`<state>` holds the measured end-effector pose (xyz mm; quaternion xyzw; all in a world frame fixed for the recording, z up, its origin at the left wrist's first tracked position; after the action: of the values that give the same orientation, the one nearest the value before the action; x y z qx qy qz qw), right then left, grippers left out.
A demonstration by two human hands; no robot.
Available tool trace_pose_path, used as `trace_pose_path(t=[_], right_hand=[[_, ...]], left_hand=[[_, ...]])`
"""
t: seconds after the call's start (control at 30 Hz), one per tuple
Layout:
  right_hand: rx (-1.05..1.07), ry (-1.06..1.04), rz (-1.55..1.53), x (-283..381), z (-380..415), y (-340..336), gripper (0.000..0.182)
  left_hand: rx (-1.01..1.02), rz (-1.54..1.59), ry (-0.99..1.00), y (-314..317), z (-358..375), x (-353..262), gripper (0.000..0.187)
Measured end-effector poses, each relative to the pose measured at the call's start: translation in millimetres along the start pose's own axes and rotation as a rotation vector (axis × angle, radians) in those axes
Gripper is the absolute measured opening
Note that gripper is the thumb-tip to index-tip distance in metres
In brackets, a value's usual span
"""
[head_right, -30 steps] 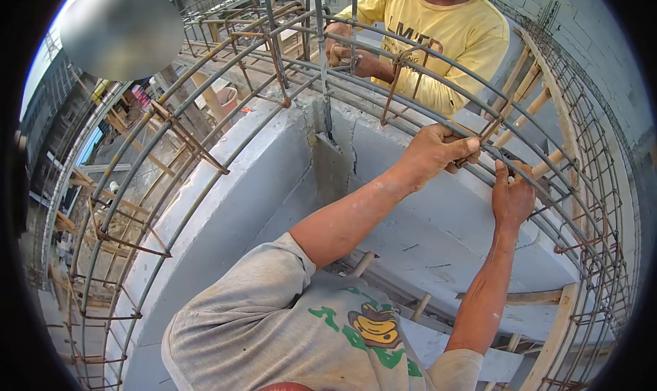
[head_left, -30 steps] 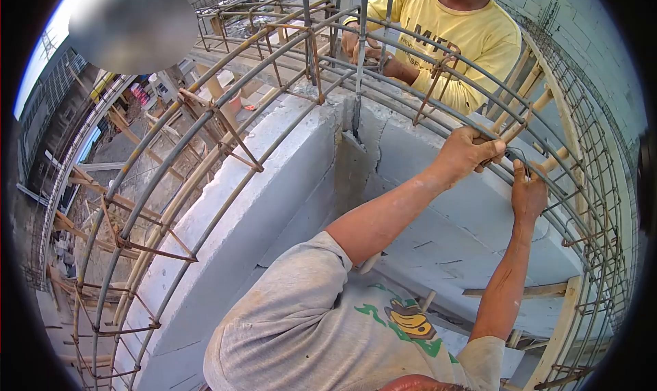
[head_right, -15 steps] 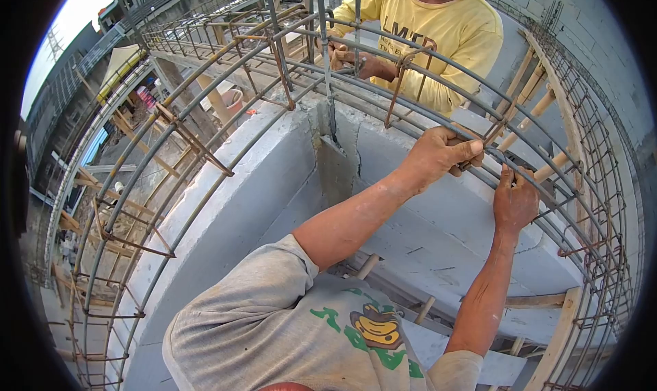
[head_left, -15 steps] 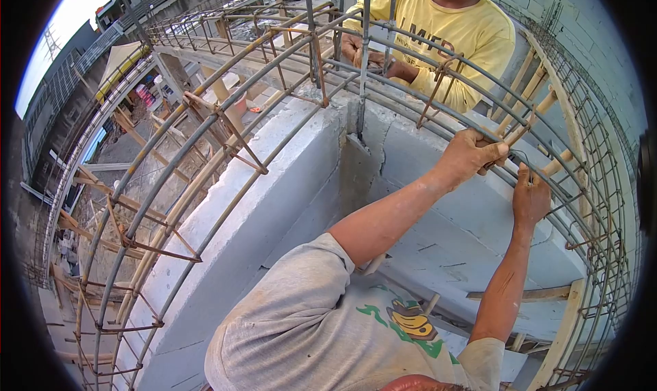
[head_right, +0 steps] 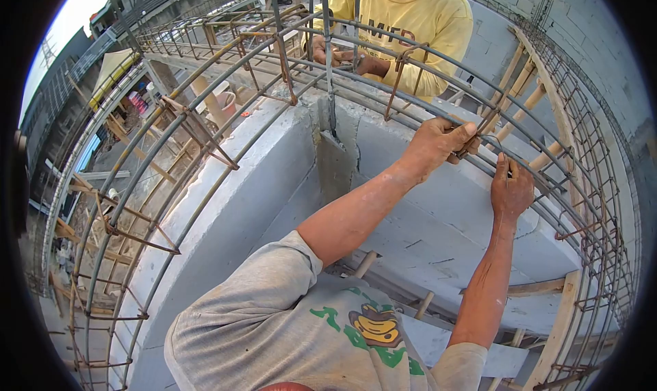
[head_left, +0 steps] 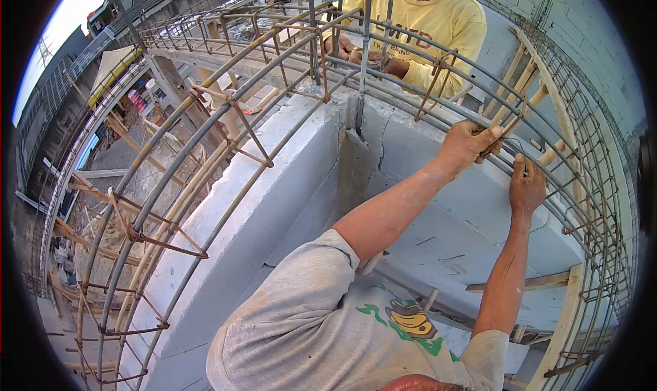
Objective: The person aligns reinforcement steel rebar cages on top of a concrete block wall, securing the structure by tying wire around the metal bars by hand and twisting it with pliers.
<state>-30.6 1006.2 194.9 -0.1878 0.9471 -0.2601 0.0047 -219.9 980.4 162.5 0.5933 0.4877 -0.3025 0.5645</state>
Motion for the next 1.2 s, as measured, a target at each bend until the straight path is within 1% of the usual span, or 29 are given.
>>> trace_pose_path(t=[0.07, 0.17, 0.27, 0.37, 0.47, 0.6, 0.67, 0.77, 0.87, 0.97, 1.07, 1.1, 1.13, 1.2], right_hand=[[0.005, -0.012, -0.03, 1.6, 0.0, -3.1, 0.034], [0.026, -0.031, -0.069, 4.5, 2.5, -9.8, 0.029], [0.026, 0.011, -0.32, 9.8, 11.5, -29.3, 0.022], [-0.096, 0.02, -0.349, 17.6, 36.0, -59.7, 0.017], [-0.097, 0.129, -0.403, 5.1, 53.1, -76.4, 0.019], [-0.045, 0.215, -0.377, -12.8, 62.6, -77.5, 0.02], [-0.014, 0.282, -0.408, -15.4, 62.5, -77.7, 0.021], [-0.003, 0.332, -0.46, -7.1, 57.3, -85.5, 0.02], [-0.091, 0.306, -0.555, 13.6, 46.1, -105.6, 0.023], [-0.167, 0.2, -0.617, 49.2, 23.7, -136.0, 0.018], [-0.106, -0.017, -0.78, 106.7, 0.4, -182.9, 0.016], [-0.035, -0.141, -0.807, 135.2, -7.7, -196.0, 0.017], [0.041, -0.263, -0.828, 164.5, -9.1, -203.3, 0.017], [0.301, -0.443, -0.904, 228.7, -5.1, -184.8, 0.025]], left_hand=[[-0.017, -0.026, -0.002, 0.0, 3.3, -2.8, 0.039], [-0.014, -0.054, -0.015, 0.1, 3.3, -5.8, 0.037], [-0.008, -0.044, -0.023, 0.4, 1.7, -2.2, 0.035], [-0.004, -0.036, -0.023, 1.9, 1.3, -2.5, 0.035], [-0.021, -0.021, -0.021, 2.0, 1.6, -2.0, 0.034], [-0.033, 0.022, -0.027, 2.1, 1.8, -2.4, 0.032], [0.005, 0.01, -0.02, 2.7, -2.6, -0.1, 0.032], [0.021, 0.027, -0.031, 2.9, -4.5, 0.0, 0.03], [0.023, 0.05, -0.033, 2.7, -3.8, -1.8, 0.03], [0.013, 0.078, -0.047, 3.7, -2.9, -2.5, 0.032], [0.034, 0.085, -0.087, 3.9, -0.7, -0.5, 0.037], [0.049, 0.077, -0.1, 3.5, -0.3, -0.4, 0.038], [0.03, 0.098, -0.049, 5.0, 0.0, -4.3, 0.032], [0.075, 0.065, -0.051, 6.5, -8.6, 4.3, 0.038]])
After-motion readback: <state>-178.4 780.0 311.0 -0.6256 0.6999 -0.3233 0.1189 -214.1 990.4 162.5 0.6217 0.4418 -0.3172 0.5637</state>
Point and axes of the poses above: each hand's wrist, its own z-axis away from the middle knuckle, its own y-axis out of the palm, x = y × z, the point moved 9 cm from there along -z, towards the middle knuckle, and after that the axes turned 8 degrees about -x, right-handed, at the moved point
